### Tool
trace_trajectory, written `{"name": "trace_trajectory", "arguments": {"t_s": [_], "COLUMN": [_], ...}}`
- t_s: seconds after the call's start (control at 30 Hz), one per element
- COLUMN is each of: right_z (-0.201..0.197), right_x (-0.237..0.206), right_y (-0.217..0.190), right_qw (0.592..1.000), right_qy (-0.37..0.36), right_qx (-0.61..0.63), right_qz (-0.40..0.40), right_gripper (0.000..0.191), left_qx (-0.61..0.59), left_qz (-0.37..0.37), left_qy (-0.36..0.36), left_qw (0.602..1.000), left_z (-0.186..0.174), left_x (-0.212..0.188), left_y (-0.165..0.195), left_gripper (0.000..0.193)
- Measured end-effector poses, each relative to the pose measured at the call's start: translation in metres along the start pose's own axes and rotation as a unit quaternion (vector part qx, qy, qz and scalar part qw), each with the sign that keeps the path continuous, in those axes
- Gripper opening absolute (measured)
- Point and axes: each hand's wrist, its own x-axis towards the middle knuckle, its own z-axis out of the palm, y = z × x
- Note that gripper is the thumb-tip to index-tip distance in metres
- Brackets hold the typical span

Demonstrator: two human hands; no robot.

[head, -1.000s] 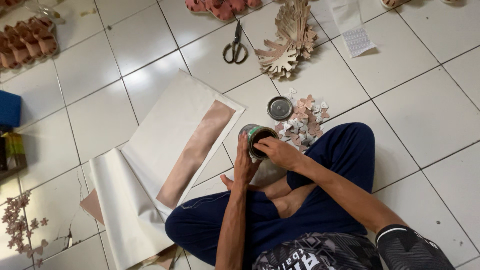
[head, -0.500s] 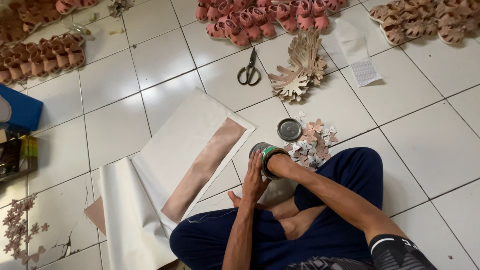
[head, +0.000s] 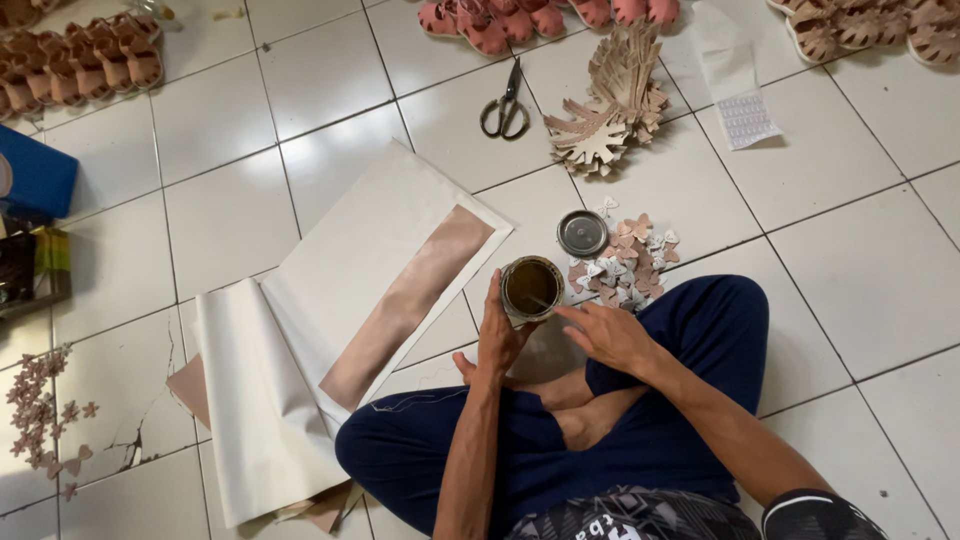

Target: The person sits on the floor and assembles shoe components. They cut a strip of white fabric with scissors, then apply glue from a can to a pink fabric piece and press it onto the white fabric. The person also handles small decorative cutouts and shoe parts.

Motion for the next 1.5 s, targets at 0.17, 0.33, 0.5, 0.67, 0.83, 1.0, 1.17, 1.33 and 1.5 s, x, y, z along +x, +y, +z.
{"name": "trace_trajectory", "arguments": {"t_s": [0.17, 0.33, 0.5, 0.67, 0.83, 1.0, 1.17, 1.33, 1.5], "right_z": [0.002, -0.03, -0.041, -0.025, -0.018, 0.003, 0.075, 0.126, 0.121], "right_x": [-0.006, -0.01, -0.014, -0.031, -0.026, 0.029, 0.144, 0.215, 0.249], "right_y": [0.001, 0.013, 0.021, 0.018, 0.012, 0.006, 0.026, 0.034, 0.036], "right_qw": [0.994, 0.661, 0.656, 0.542, 0.58, 0.666, 0.817, 0.946, 0.942], "right_qy": [0.026, 0.021, 0.088, 0.088, 0.091, 0.06, 0.128, 0.237, 0.148], "right_qx": [0.103, 0.749, 0.748, 0.831, 0.803, 0.741, 0.518, 0.096, 0.077], "right_qz": [-0.011, -0.026, 0.04, 0.091, 0.102, 0.063, 0.22, 0.2, 0.291], "right_gripper": [0.036, 0.064, 0.079, 0.093, 0.096, 0.095, 0.102, 0.107, 0.08], "left_qx": [-0.029, -0.019, -0.05, -0.071, -0.098, -0.073, 0.151, 0.324, 0.361], "left_qz": [-0.041, -0.108, -0.142, -0.042, -0.028, 0.004, -0.181, -0.281, -0.319], "left_qy": [-0.01, 0.01, -0.011, -0.093, -0.139, -0.146, -0.199, -0.069, -0.046], "left_qw": [0.999, 0.994, 0.988, 0.992, 0.985, 0.987, 0.951, 0.901, 0.875], "left_z": [-0.003, -0.004, 0.008, 0.055, 0.105, 0.096, -0.027, -0.181, -0.201], "left_x": [0.003, 0.005, 0.029, 0.057, 0.046, 0.03, 0.008, -0.034, -0.033], "left_y": [0.009, 0.015, 0.017, 0.021, 0.033, 0.011, -0.057, -0.106, -0.122], "left_gripper": [0.119, 0.113, 0.113, 0.114, 0.114, 0.117, 0.088, 0.067, 0.044]}}
